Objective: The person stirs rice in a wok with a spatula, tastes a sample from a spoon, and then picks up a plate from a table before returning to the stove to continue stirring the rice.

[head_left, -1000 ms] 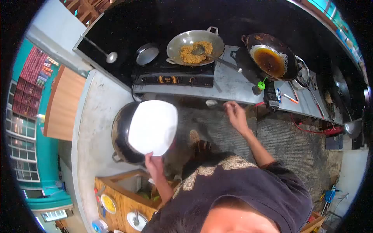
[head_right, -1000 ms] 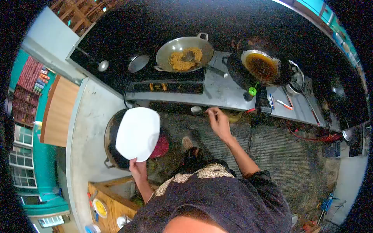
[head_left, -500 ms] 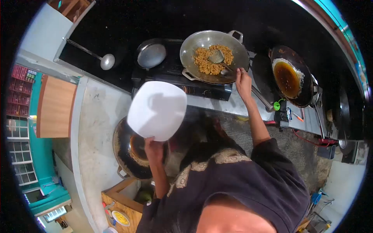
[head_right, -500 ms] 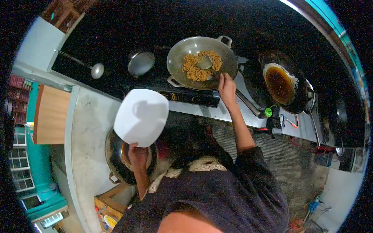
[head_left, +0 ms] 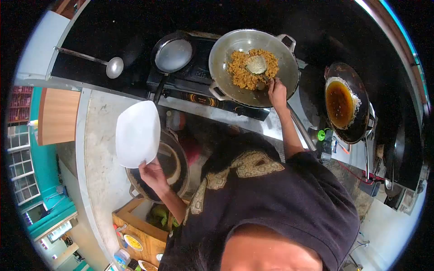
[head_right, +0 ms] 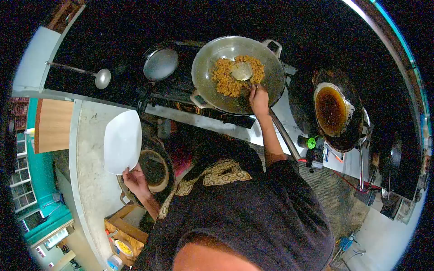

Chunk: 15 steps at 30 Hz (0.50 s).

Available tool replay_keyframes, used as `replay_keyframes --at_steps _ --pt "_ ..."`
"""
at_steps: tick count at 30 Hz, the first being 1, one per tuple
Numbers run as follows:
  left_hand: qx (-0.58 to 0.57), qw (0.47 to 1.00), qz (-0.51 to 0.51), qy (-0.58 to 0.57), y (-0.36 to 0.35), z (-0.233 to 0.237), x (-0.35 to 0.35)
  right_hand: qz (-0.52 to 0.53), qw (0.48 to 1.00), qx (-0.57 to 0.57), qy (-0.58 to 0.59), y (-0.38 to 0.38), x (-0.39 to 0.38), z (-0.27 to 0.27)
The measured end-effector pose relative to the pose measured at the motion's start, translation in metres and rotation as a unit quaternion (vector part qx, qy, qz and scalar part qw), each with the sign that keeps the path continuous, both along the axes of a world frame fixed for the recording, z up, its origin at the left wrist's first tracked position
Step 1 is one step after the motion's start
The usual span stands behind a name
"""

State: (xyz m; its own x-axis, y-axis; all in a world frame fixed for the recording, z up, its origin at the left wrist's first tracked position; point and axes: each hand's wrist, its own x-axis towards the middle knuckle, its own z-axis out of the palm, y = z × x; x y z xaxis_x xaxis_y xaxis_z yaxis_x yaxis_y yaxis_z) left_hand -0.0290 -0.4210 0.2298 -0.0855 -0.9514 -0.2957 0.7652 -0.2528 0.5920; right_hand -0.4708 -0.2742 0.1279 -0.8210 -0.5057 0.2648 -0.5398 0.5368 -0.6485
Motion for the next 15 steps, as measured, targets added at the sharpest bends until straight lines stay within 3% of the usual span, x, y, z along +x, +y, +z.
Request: replay_keyframes --at_steps 15 --pt "-0.003 1.0 -0.023 0.009 -0.023 -0.004 -0.027 -0.051 0.997 -0.016 -0.049 -0.014 -0.004 -0.02"
